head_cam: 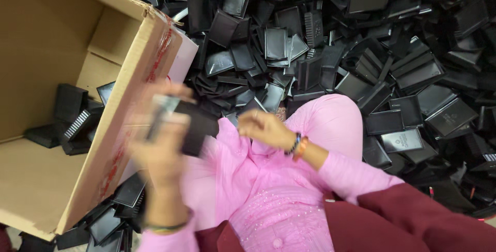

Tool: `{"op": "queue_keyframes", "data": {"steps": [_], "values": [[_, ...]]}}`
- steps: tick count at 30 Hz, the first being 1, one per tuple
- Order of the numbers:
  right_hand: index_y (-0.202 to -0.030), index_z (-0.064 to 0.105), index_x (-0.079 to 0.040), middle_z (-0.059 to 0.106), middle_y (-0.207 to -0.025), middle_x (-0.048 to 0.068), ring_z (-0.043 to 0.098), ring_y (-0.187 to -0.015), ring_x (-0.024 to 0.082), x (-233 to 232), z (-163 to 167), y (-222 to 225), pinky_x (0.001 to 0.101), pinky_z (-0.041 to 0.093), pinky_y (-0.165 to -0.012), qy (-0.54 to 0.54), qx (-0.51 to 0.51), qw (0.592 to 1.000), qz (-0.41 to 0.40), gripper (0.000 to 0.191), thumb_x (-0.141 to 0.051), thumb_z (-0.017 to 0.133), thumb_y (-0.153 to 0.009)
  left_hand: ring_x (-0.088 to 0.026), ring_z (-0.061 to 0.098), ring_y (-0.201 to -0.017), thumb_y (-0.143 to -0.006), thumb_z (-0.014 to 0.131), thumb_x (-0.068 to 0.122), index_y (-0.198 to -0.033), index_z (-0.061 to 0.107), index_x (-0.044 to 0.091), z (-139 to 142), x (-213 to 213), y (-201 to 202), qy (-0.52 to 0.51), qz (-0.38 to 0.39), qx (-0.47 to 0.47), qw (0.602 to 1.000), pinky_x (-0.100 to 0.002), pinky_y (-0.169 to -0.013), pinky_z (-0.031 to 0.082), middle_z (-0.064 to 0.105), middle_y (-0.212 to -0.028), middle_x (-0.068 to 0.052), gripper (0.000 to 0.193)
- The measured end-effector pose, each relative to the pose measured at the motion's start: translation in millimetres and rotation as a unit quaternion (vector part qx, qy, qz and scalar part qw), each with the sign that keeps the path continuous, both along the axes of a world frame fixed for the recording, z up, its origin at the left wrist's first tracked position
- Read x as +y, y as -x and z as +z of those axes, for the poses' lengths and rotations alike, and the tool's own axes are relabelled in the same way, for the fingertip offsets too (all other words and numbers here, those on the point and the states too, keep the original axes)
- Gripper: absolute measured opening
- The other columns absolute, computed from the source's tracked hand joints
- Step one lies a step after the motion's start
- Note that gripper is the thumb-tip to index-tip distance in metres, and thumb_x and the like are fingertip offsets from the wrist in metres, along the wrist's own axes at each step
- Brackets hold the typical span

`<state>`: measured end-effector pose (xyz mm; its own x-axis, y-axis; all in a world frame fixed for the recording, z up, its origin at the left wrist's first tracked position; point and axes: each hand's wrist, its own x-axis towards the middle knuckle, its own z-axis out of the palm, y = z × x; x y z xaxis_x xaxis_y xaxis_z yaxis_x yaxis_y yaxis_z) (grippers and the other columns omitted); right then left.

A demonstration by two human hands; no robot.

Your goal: The person sits on the floor beside a large pile of black plastic housings and a cardboard box. They pick up parts one at a time, turn and inspect each part in both hands, and place accepted parts into the box, repeating this cycle throughout the clip.

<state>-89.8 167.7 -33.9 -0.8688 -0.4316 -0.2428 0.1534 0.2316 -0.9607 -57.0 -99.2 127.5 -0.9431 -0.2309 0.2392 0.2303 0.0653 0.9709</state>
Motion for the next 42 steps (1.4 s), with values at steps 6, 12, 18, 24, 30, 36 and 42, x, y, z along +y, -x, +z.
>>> {"op": "queue_keyframes", "data": {"steps": [6, 12, 18, 24, 30, 36, 42], "values": [[-0.111, 0.069, -0.003, 0.07, -0.104, 0.013, 0.071, -0.092, 0.026, 13, -51, 120, 0.0349, 0.057, -0.083, -0.223, 0.323, 0.907, -0.149, 0.031, -0.018, 0.078, -0.086, -0.027, 0.019, -0.16, -0.107, 0.07, 0.02, -0.162, 0.011, -0.007, 25, -68, 29, 0.257, 0.324, 0.087, 0.907, -0.038, -0.135, 0.012, 0.02, -0.172, -0.02, 0.085], [-0.097, 0.064, -0.006, 0.068, -0.099, 0.014, 0.063, -0.095, 0.032, -29, -82, 189, 0.0508, 0.048, -0.081, -0.387, 0.542, 0.743, -0.071, 0.04, -0.02, 0.074, -0.061, -0.021, 0.055, -0.128, -0.098, 0.071, 0.015, -0.142, 0.053, 0.001, -78, 69, 44, -0.097, 0.019, -0.001, 0.995, -0.034, -0.113, 0.045, 0.056, -0.141, -0.012, 0.049], [-0.09, 0.06, -0.004, 0.065, -0.082, 0.017, 0.065, -0.077, 0.038, -33, -10, 100, 0.047, 0.051, -0.069, -0.22, 0.38, 0.898, -0.027, 0.012, -0.012, 0.067, -0.084, -0.032, 0.065, -0.112, -0.095, 0.058, 0.053, -0.133, 0.043, 0.011, -169, 72, 48, -0.506, 0.03, -0.468, 0.724, -0.047, -0.096, 0.051, 0.067, -0.119, -0.015, 0.059], [-0.097, 0.069, -0.006, 0.071, -0.094, 0.009, 0.07, -0.086, 0.026, -10, 41, 105, 0.0374, 0.057, -0.079, -0.04, 0.379, 0.921, 0.073, 0.02, -0.019, 0.078, -0.084, -0.031, 0.065, -0.101, -0.084, 0.068, 0.015, -0.131, 0.058, 0.024, -197, 60, 63, -0.576, 0.012, -0.324, 0.751, -0.052, -0.089, 0.055, 0.066, -0.112, -0.014, 0.049], [-0.126, 0.055, 0.005, 0.045, -0.135, 0.032, 0.043, -0.122, 0.05, 19, 17, 339, 0.0651, 0.039, -0.096, -0.4, 0.501, 0.707, -0.3, 0.083, -0.046, 0.09, -0.071, -0.026, 0.071, -0.102, -0.073, 0.061, -0.008, -0.101, 0.056, 0.02, -218, 52, 56, -0.558, 0.006, -0.284, 0.78, -0.045, -0.086, 0.058, 0.072, -0.108, -0.005, 0.04], [-0.121, 0.062, -0.009, 0.049, -0.137, 0.026, 0.047, -0.117, 0.051, -3, -26, 302, 0.0606, 0.045, -0.091, -0.478, 0.413, 0.771, -0.075, 0.051, -0.026, 0.076, -0.076, -0.024, 0.073, -0.097, -0.091, 0.07, 0.01, -0.088, 0.053, 0.012, -225, 58, 59, -0.525, -0.002, -0.277, 0.804, -0.04, -0.077, 0.06, 0.075, -0.108, -0.01, 0.017], [-0.119, 0.063, -0.002, 0.072, -0.1, 0.015, 0.07, -0.092, 0.024, -3, -16, 110, 0.0356, 0.053, -0.081, -0.064, 0.065, 0.994, -0.056, 0.039, -0.029, 0.072, -0.092, -0.017, 0.067, -0.089, -0.094, 0.063, 0.038, -0.122, 0.067, 0.022, -196, 68, 58, -0.406, -0.041, -0.446, 0.797, -0.033, -0.072, 0.055, 0.074, -0.107, -0.005, 0.033]]}}
